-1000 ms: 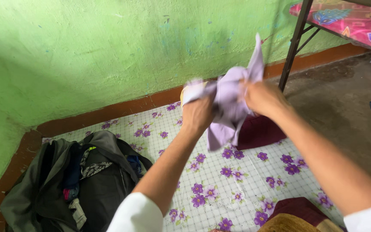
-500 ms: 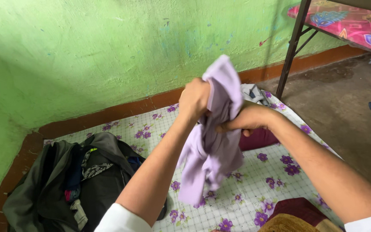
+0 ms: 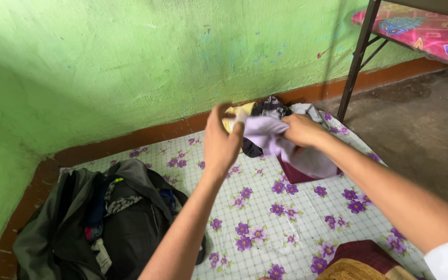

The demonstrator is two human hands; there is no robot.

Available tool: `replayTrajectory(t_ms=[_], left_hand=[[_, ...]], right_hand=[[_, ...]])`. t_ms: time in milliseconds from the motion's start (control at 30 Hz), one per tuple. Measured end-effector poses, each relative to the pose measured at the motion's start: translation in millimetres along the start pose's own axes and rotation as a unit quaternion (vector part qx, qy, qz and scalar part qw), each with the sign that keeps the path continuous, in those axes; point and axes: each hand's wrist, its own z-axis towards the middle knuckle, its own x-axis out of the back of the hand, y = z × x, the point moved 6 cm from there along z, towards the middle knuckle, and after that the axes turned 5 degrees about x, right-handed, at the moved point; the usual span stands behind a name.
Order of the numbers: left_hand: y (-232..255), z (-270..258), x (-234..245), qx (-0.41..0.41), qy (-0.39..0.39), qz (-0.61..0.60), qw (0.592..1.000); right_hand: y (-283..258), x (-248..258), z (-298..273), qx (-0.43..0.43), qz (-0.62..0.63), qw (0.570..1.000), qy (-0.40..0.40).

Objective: The person unloads various clothing items from a backpack onto a bed, unfolding and smoothing each item including a yellow shirt, a black garment, a maroon shirt, a striped shirt, grey pants, a white shirt, a teal shirt, and denim shorts.

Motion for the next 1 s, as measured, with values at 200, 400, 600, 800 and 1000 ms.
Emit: replayTrajectory(t_ms=[200,400,600,800,1000], left_hand=[[-26,-17,-13,0.082,-0.036,0.025,0.996],[-24,-20,-23,0.102,-0.057,-0.032,0.993],[-39,-18,-38,0.07,-0.056,0.019,0.996],[-61,-32,-52,0.131,-0.102,0.028,0.986],[-79,-44,-69,0.151,-0.126,0.031,0.98]], right_hand=[[18,-2,-6,-0.035,0.219,0.969,-0.109],[26,-6,60,-0.032,0.278,0.959,0.045],[34,17,86,0.078,0.29,0.926,0.229],[161,-109,90,0.03,0.19,0.978,0.08],[212,-240,13,-0.052,-0.024,0.995,-0.082]])
